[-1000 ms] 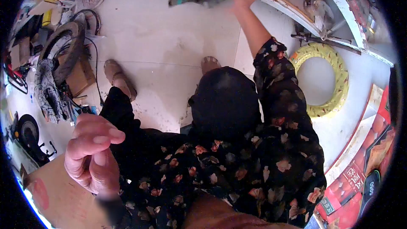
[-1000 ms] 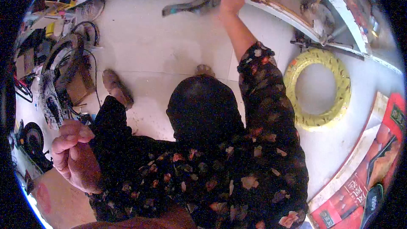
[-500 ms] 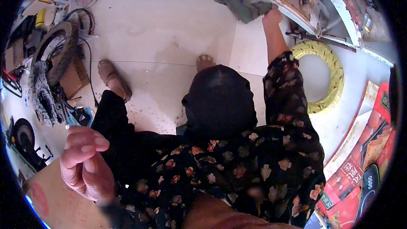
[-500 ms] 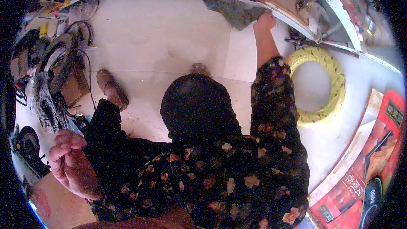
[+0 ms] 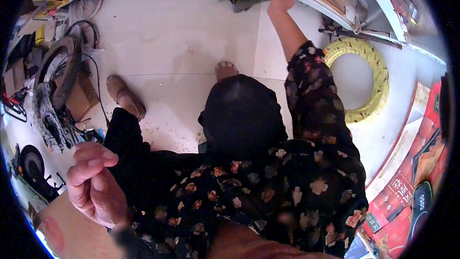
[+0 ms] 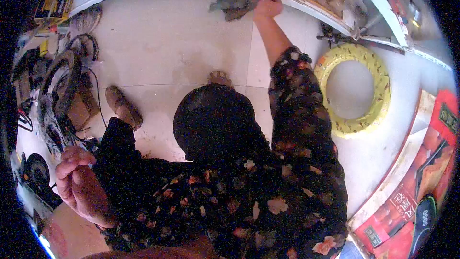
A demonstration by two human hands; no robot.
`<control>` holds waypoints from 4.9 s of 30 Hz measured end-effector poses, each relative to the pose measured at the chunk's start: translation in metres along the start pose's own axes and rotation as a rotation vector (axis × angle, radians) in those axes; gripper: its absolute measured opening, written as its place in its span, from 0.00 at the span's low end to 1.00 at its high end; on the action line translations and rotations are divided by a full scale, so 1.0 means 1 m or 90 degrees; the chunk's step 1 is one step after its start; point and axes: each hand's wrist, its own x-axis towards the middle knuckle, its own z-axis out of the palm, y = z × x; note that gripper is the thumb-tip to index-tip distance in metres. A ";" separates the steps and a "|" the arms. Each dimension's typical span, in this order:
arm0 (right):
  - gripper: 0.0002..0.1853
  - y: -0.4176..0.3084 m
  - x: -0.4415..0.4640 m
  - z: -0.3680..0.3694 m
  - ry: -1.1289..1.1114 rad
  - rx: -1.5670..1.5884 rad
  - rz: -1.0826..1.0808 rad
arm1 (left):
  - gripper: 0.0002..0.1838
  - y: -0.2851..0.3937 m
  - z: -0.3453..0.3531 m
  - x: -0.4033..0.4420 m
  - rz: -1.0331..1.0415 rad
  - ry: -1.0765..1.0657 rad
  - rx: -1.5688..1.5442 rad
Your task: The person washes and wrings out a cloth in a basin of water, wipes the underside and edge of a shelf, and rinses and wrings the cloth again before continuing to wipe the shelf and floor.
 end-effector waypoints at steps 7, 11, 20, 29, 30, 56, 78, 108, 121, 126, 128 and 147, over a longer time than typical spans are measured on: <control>0.12 0.006 0.040 -0.037 0.144 -0.302 -0.140 | 0.07 -0.004 -0.012 -0.009 -0.029 0.028 0.007; 0.08 0.063 0.079 -0.026 0.087 -0.218 -0.347 | 0.07 -0.002 -0.007 -0.007 0.002 0.020 -0.034; 0.09 0.051 0.114 -0.048 0.176 -0.434 -0.220 | 0.08 -0.006 0.007 0.004 -0.032 0.020 0.004; 0.09 0.036 0.030 -0.016 0.126 -0.435 -0.450 | 0.10 -0.010 0.017 0.011 -0.016 -0.046 -0.018; 0.08 0.031 0.022 -0.013 0.080 -0.405 -0.437 | 0.10 -0.009 0.021 0.013 -0.012 -0.057 -0.015; 0.12 -0.004 0.073 -0.073 0.200 -0.092 -0.125 | 0.10 -0.019 0.024 0.021 -0.100 0.012 0.044; 0.23 -0.004 0.092 -0.104 -0.085 0.526 0.319 | 0.13 -0.021 -0.001 0.013 -0.106 0.004 0.028; 0.14 0.015 0.003 -0.045 -0.456 0.256 0.370 | 0.10 -0.018 -0.002 0.015 -0.027 0.013 -0.002; 0.55 0.174 0.041 -0.055 -0.214 -0.696 -0.084 | 0.12 -0.025 -0.016 0.011 -0.082 0.060 0.042; 0.42 0.177 -0.083 0.035 -0.346 -0.775 -0.489 | 0.11 -0.029 -0.009 0.023 -0.109 0.056 0.032; 0.37 0.195 -0.126 0.039 -0.521 -0.675 -0.675 | 0.11 -0.029 -0.007 0.028 -0.127 0.066 0.031; 0.27 0.102 -0.062 -0.135 -0.331 -0.173 -0.208 | 0.13 -0.030 0.012 0.034 -0.105 0.075 0.055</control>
